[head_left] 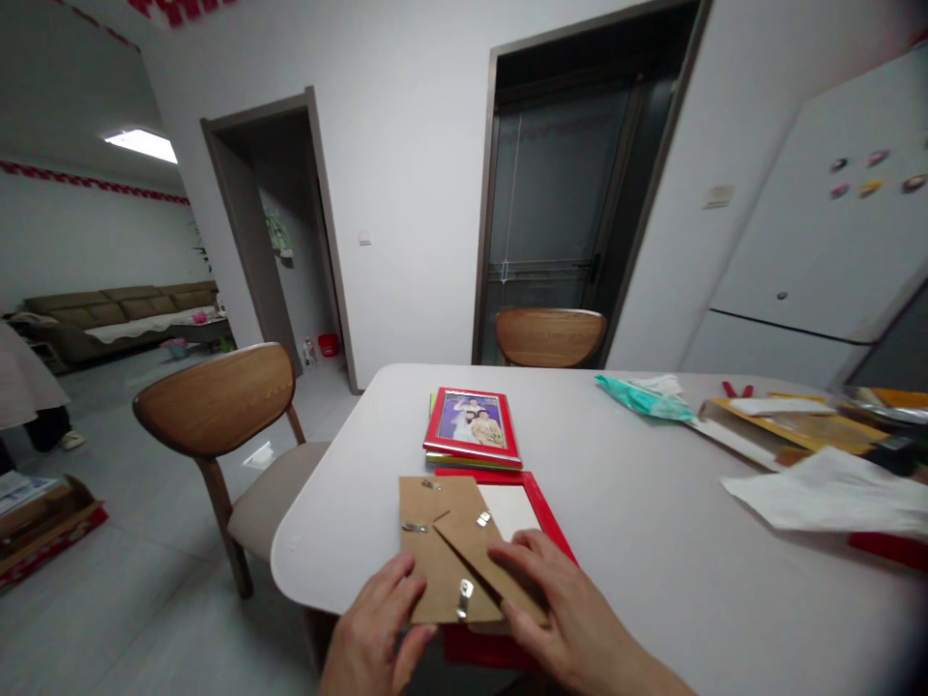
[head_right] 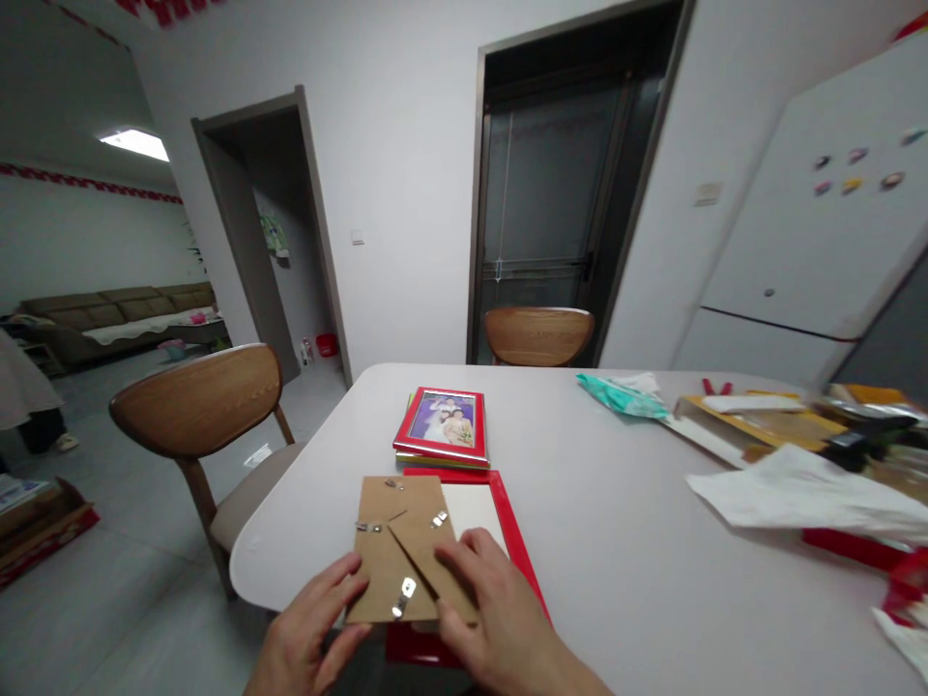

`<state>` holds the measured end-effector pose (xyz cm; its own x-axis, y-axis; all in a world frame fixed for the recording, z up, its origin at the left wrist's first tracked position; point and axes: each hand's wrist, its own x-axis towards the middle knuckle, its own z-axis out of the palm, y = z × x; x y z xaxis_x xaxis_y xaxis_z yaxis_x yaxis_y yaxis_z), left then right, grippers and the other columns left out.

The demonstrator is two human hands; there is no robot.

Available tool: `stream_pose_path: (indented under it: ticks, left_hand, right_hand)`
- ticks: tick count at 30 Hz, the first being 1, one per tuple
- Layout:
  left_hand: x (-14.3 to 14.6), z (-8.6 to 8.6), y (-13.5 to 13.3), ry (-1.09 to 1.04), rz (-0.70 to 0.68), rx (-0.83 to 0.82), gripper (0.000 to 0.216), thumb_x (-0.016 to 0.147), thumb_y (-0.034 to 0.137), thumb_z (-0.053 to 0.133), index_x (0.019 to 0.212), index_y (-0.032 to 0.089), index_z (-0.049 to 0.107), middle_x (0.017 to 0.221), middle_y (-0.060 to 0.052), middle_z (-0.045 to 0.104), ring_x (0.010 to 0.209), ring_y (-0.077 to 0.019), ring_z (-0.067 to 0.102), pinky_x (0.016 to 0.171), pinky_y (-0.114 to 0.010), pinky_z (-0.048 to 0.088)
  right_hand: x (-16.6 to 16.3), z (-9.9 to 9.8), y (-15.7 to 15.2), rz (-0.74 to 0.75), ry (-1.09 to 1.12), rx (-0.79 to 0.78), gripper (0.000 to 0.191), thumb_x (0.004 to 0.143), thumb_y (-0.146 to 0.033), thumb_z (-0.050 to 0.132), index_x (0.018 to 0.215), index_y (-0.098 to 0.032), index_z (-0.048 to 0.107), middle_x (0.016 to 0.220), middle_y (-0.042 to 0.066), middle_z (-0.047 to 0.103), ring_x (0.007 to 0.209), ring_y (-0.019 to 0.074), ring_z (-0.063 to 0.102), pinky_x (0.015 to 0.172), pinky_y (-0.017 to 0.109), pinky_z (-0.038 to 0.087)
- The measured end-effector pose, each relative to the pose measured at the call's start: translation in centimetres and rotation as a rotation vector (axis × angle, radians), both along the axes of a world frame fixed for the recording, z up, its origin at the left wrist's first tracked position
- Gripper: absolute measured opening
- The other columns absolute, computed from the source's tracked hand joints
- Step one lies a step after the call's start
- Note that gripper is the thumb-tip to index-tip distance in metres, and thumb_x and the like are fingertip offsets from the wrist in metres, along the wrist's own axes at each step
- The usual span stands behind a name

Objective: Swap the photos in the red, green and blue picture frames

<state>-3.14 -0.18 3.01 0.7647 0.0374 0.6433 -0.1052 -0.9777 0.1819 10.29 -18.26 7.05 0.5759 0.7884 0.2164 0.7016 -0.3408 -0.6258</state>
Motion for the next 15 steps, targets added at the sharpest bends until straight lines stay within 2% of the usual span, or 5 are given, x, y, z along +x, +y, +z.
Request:
stream_pose_path:
  ticks: [3, 6, 12, 15]
  left_hand:
    - [2.1, -0.4, -2.9, 0.044, -0.116, 0.007, 0.028, 0.077, 0.023, 0.049, 0.104, 0.014, 0.051, 0.110, -0.012, 0.057, 0.101, -0.0187, 0.053, 0.083, -0.026, 0.047]
    - [3.6, -1.0, -4.6, 0.131, -0.156, -0.017, 0.027, 0.075, 0.019, 0.050, 0.101, 0.013, 0.052, 0.109, -0.013, 0.057, 0.101, -0.0197, 0.053, 0.084, -0.027, 0.046]
    - [4.4, -1.6, -4.7, 0.183, -0.116, -0.029, 0.020, 0.074, 0.015, 0.048, 0.093, 0.015, 0.056, 0.102, -0.012, 0.061, 0.095, -0.0215, 0.056, 0.080, -0.034, 0.049]
    - [4.1, -1.9, -4.3, 0.225, -0.128, -0.039, 0.024, 0.073, 0.017, 0.052, 0.096, 0.014, 0.054, 0.107, -0.014, 0.058, 0.100, -0.0231, 0.054, 0.083, -0.038, 0.047]
  right_hand:
    - [1.3, -0.9, -3.8, -0.077, -0.027, -0.037, 0.035, 0.070, -0.027, 0.043, 0.102, -0.020, 0.053, 0.099, 0.008, 0.046, 0.092, 0.0187, 0.047, 0.081, 0.028, 0.040]
    - [2.0, -2.1, -5.8, -0.133, -0.049, -0.072, 0.036, 0.069, -0.026, 0.042, 0.103, -0.020, 0.054, 0.099, 0.008, 0.047, 0.093, 0.0192, 0.047, 0.081, 0.028, 0.040]
    - [2.6, -4.2, -5.0, -0.151, -0.155, -0.092, 0.037, 0.066, -0.024, 0.046, 0.102, -0.021, 0.055, 0.100, 0.008, 0.047, 0.094, 0.0209, 0.045, 0.084, 0.035, 0.037]
    - [2.6, -4.8, -4.1, -0.190, -0.234, -0.098, 0.035, 0.066, -0.025, 0.048, 0.099, -0.020, 0.057, 0.094, 0.009, 0.049, 0.089, 0.0217, 0.046, 0.080, 0.038, 0.038]
